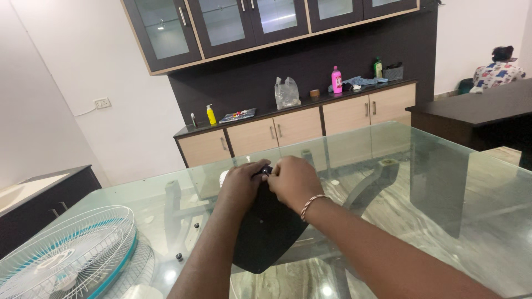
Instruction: The person uses a screwdriver to adjust internal wiring in the back of a small teal fan. They then reattach the black back cover and tighten the screws to secure it.
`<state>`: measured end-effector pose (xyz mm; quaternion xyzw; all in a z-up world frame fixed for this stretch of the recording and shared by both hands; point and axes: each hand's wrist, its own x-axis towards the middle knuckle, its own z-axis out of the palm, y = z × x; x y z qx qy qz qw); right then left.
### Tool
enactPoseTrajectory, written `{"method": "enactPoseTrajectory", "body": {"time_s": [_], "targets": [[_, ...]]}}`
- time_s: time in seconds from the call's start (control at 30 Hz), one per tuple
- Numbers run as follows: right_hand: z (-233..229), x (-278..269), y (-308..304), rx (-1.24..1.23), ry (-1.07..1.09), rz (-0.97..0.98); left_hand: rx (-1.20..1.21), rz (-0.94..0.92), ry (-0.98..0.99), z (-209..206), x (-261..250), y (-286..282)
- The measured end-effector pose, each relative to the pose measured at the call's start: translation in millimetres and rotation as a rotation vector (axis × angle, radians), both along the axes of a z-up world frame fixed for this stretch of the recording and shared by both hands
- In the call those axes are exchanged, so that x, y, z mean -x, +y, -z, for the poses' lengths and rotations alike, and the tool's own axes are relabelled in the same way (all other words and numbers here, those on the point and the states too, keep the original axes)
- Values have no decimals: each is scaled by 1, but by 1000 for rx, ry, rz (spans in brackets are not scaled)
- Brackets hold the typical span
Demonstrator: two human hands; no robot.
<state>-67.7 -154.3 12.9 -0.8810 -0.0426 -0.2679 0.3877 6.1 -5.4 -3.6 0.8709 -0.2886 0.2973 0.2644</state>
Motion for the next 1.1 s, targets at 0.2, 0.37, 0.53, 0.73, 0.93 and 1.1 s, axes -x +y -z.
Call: {"method": "enactPoseTrajectory", "body": {"time_s": [0.2,0.37,0.53,0.73,0.93,1.1], "targets": [[12,-22,-11,-1133,476,-334,15,-42,51,-2,6,-5],[12,-20,-8,-1127,490,-390,19,-71,95,-4,10,-6],[4,3,-4,46,-12,30,32,-55,85,-4,13,-6],[0,13,3,599,-170,114,15,-17,-16,-1,17,-7],[-2,8,0,103,86,26,16,-52,57,-5,16,-6],[9,-9,-6,-830,312,-271,-36,-113,70,-5,15,-9]]}}
